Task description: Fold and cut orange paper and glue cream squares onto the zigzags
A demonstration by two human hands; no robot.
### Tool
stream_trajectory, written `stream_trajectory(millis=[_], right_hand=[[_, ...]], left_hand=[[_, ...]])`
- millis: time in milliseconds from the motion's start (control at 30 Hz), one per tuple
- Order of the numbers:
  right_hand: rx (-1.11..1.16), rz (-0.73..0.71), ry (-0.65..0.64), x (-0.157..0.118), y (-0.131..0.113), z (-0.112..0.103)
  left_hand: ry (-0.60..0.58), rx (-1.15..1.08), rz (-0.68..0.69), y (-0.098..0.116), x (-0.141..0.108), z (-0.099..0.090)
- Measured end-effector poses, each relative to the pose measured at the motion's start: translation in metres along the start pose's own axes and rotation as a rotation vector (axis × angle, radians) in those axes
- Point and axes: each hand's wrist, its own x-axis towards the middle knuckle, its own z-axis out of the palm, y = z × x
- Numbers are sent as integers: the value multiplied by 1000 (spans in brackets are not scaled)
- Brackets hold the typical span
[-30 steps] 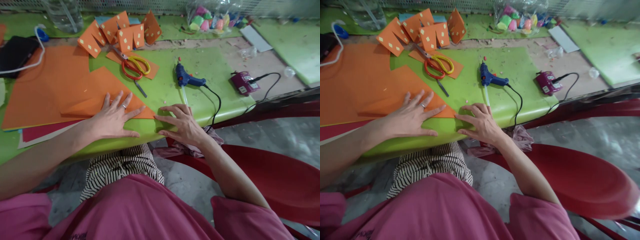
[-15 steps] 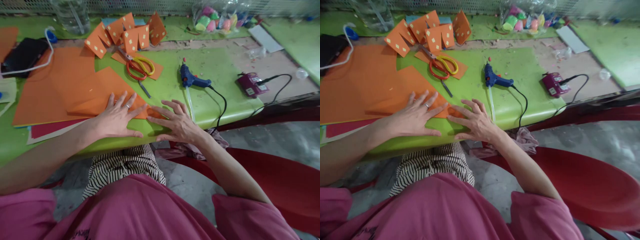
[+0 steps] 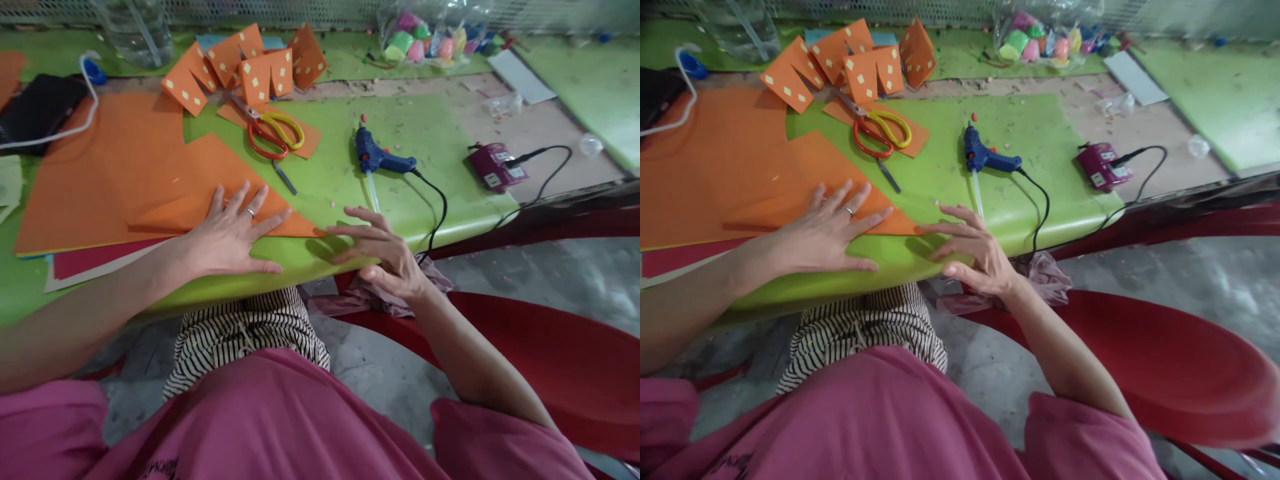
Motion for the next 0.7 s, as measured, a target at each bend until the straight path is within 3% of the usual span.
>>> stream_trajectory(millis=[100,233,367,433,567,700], right_hand=[[-163,106,44,-1,-3,6],[-145,-15,-6,1,-7,9],[-219,45,125,5,-10,8],[-320,45,103,8,-11,13],[-503,-90,49,14,-18,34],[-589,-178,67,17,-28,53]], left_hand=[[20,-4,3,0,0,1],[25,16,-2,0,0,0],[30,33,-11,1,0,-4],[25,35,-17,2,-2,-6],[0,22,-8,6,-7,-3],[65,9,24,7,-11,7]])
